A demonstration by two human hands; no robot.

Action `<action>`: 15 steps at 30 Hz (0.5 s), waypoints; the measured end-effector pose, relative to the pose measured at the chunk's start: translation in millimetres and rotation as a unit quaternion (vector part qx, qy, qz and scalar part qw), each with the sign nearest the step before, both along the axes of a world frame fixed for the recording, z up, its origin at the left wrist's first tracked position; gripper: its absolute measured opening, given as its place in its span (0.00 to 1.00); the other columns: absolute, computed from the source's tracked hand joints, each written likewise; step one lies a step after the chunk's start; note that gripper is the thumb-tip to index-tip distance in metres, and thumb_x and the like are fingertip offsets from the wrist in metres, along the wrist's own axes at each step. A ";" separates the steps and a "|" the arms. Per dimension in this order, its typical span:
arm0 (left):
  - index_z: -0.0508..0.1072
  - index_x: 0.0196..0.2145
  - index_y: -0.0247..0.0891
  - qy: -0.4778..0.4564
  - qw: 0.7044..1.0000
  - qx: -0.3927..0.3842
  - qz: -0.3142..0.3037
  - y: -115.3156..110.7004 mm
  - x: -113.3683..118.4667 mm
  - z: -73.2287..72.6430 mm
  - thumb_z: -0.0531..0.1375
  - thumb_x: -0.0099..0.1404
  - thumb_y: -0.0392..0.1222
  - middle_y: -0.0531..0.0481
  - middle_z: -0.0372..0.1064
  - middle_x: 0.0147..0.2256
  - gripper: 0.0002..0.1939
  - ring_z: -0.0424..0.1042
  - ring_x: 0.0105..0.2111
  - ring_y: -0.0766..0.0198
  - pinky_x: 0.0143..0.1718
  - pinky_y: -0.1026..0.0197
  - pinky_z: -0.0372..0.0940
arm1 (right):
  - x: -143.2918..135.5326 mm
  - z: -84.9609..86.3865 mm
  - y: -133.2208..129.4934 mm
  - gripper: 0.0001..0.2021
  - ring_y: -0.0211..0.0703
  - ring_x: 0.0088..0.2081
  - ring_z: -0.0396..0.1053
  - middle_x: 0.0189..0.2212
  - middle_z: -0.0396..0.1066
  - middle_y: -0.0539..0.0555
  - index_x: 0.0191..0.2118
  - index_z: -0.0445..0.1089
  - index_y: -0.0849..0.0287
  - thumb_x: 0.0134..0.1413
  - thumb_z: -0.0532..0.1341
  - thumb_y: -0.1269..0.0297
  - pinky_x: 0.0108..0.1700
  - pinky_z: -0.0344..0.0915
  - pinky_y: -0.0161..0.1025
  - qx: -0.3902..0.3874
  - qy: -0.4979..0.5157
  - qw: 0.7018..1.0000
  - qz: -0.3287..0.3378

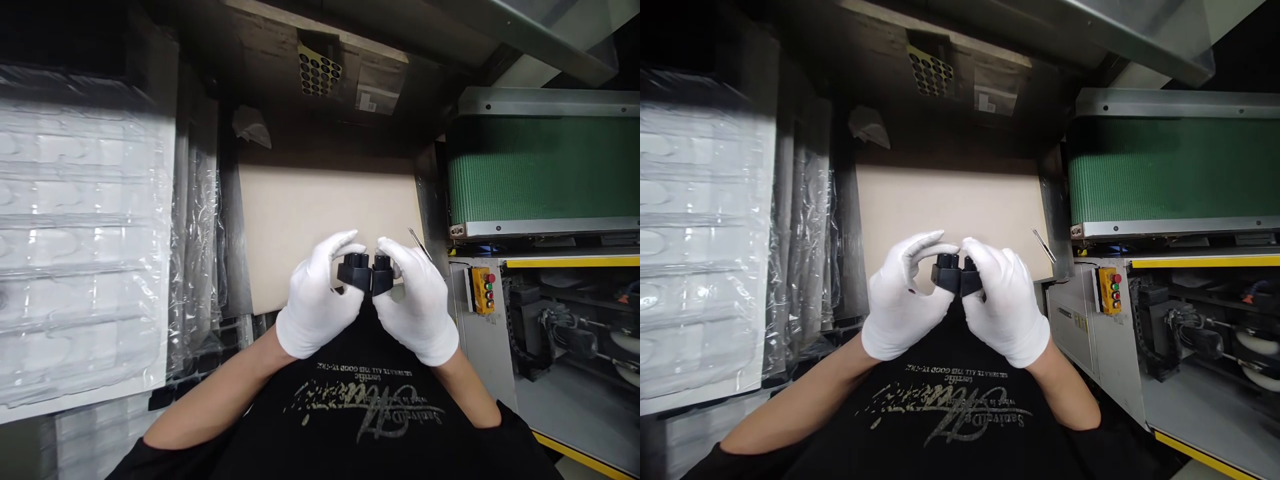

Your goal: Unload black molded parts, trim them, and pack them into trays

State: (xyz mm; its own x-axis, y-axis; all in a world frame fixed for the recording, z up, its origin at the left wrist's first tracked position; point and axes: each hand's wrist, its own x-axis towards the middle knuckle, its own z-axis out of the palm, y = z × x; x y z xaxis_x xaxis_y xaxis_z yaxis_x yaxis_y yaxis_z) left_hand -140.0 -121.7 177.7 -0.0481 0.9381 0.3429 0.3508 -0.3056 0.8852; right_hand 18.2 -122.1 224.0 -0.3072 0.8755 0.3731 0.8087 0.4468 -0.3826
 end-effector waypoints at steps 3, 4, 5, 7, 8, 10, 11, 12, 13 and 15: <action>0.69 0.57 0.38 -0.014 0.999 -0.034 -0.014 -1.5 -1.2 -0.8 0.65 0.60 0.26 0.45 0.82 0.47 0.28 0.84 0.47 0.56 0.51 0.54 0.81 | 0.9 -2.0 0.0 0.29 0.55 0.45 0.81 0.46 0.82 0.56 0.62 0.66 0.51 0.57 0.61 0.79 0.45 0.81 0.54 -0.005 -0.003 1.000 0.000; 0.70 0.55 0.39 -0.020 0.998 -0.050 -0.017 -1.9 -1.4 -1.3 0.65 0.60 0.26 0.46 0.82 0.46 0.26 0.84 0.46 0.56 0.49 0.55 0.81 | 1.7 -3.0 -0.2 0.29 0.55 0.45 0.81 0.47 0.82 0.56 0.62 0.66 0.51 0.57 0.61 0.79 0.46 0.81 0.54 -0.006 0.000 1.000 0.001; 0.70 0.52 0.40 -0.027 0.997 -0.066 -0.022 -2.2 -1.6 -1.6 0.65 0.60 0.27 0.47 0.82 0.45 0.24 0.85 0.44 0.56 0.46 0.56 0.82 | 2.8 -4.0 -0.5 0.29 0.55 0.46 0.81 0.48 0.82 0.57 0.63 0.66 0.51 0.57 0.61 0.78 0.47 0.81 0.54 -0.008 0.006 1.000 0.003; 0.69 0.47 0.41 -0.047 0.994 -0.092 -0.032 -2.6 -1.7 -1.9 0.65 0.60 0.29 0.48 0.82 0.42 0.19 0.85 0.41 0.56 0.41 0.57 0.82 | 5.1 -6.1 -1.6 0.30 0.54 0.46 0.81 0.49 0.82 0.56 0.64 0.66 0.50 0.57 0.61 0.78 0.48 0.81 0.53 -0.015 0.014 1.000 0.005; 0.69 0.45 0.41 -0.059 0.992 -0.102 -0.039 -2.7 -1.7 -1.9 0.65 0.60 0.29 0.47 0.83 0.42 0.18 0.85 0.41 0.55 0.39 0.57 0.82 | 6.1 -6.9 -2.1 0.30 0.53 0.47 0.81 0.49 0.82 0.56 0.64 0.67 0.50 0.57 0.61 0.77 0.49 0.81 0.53 -0.019 0.015 1.000 0.005; 0.67 0.43 0.41 -0.089 0.988 -0.117 -0.053 -2.5 -1.4 -2.1 0.65 0.60 0.29 0.45 0.83 0.42 0.16 0.85 0.41 0.54 0.38 0.57 0.81 | 7.4 -8.1 -3.3 0.29 0.53 0.47 0.82 0.49 0.82 0.56 0.64 0.67 0.50 0.58 0.61 0.77 0.50 0.81 0.52 -0.024 0.016 1.000 0.001; 0.66 0.42 0.41 -0.107 0.985 -0.121 -0.058 -2.4 -1.2 -2.6 0.65 0.60 0.29 0.44 0.83 0.42 0.16 0.85 0.41 0.54 0.38 0.57 0.81 | 7.7 -8.5 -3.8 0.29 0.53 0.47 0.82 0.48 0.82 0.56 0.64 0.68 0.50 0.58 0.61 0.77 0.50 0.81 0.52 -0.026 0.016 1.000 -0.001; 0.66 0.42 0.41 -0.127 0.982 -0.124 -0.062 -2.3 -0.9 -3.3 0.65 0.60 0.30 0.44 0.83 0.43 0.16 0.85 0.42 0.54 0.39 0.57 0.82 | 7.7 -8.8 -4.3 0.29 0.53 0.47 0.82 0.48 0.82 0.56 0.63 0.68 0.51 0.58 0.61 0.77 0.51 0.81 0.52 -0.025 0.017 1.000 -0.003; 0.65 0.42 0.42 -0.147 0.979 -0.126 -0.065 -2.5 -0.4 -4.3 0.65 0.61 0.30 0.43 0.83 0.43 0.15 0.85 0.43 0.54 0.40 0.56 0.82 | 7.4 -8.9 -4.8 0.29 0.54 0.48 0.82 0.48 0.82 0.56 0.63 0.68 0.51 0.57 0.61 0.77 0.51 0.81 0.53 -0.025 0.019 0.999 -0.004; 0.65 0.43 0.42 -0.180 0.974 -0.121 -0.066 -3.4 1.0 -6.6 0.66 0.63 0.31 0.43 0.82 0.45 0.15 0.85 0.44 0.55 0.44 0.55 0.82 | 6.3 -8.8 -6.0 0.29 0.54 0.48 0.81 0.48 0.82 0.56 0.63 0.68 0.51 0.57 0.61 0.78 0.52 0.80 0.53 -0.023 0.024 0.999 -0.005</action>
